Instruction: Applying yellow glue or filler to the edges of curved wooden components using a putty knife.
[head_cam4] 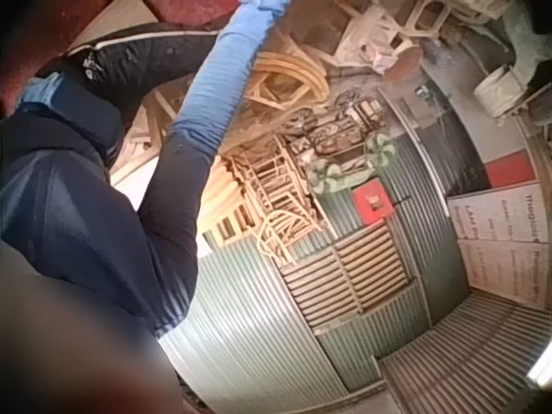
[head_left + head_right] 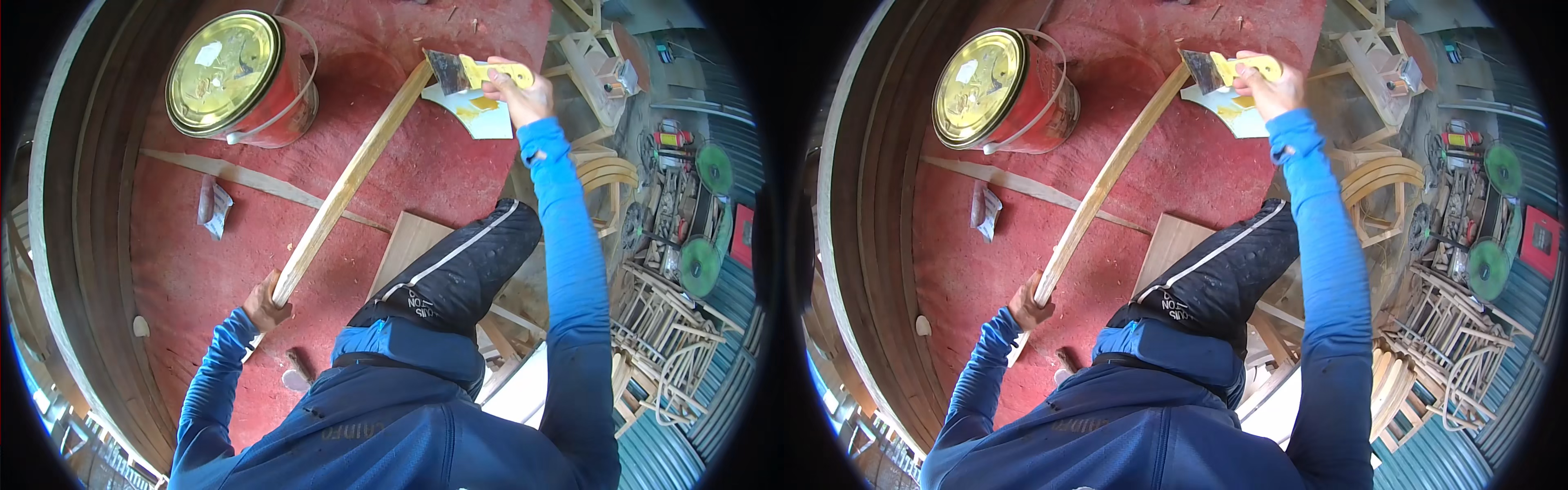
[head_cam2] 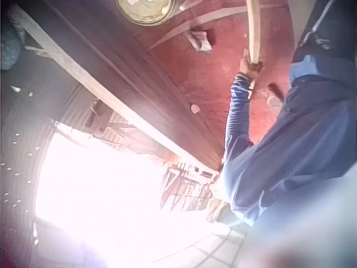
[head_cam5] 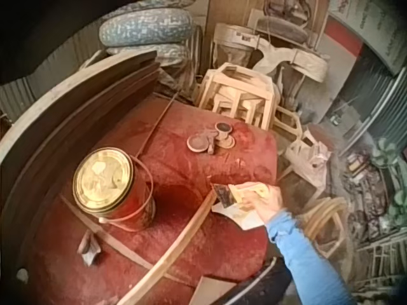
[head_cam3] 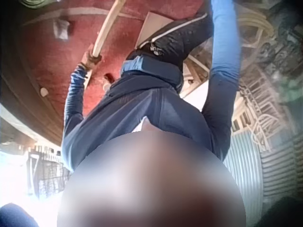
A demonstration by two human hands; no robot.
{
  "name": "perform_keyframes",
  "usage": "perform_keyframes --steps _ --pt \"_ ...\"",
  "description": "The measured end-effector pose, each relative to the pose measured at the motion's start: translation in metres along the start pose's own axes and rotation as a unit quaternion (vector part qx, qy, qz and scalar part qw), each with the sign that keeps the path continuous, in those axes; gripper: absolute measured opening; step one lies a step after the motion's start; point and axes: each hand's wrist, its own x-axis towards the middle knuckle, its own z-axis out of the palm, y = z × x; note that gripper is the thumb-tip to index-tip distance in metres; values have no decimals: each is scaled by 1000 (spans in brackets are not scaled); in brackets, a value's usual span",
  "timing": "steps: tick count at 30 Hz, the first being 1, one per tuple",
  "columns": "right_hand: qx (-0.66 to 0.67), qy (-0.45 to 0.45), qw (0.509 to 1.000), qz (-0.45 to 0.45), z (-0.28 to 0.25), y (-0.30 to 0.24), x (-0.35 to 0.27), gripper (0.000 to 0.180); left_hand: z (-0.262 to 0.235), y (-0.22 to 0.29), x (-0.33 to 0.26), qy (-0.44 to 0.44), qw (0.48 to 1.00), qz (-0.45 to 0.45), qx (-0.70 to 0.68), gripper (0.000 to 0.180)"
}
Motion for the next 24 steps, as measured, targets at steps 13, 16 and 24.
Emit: perform_keyframes --steps 13,16,24 --pt "-28 -130 980 -147 40 -53 -137 22 4 -13 -4 4 1000 7 -4 38" --pt "-130 -19 972 -193 21 -27 -88 24 2 -11 -1 0 1000 12 -13 36" --pt "-136 -57 982 -117 10 -24 30 21 9 -5 -1 27 999 27 -3 37"
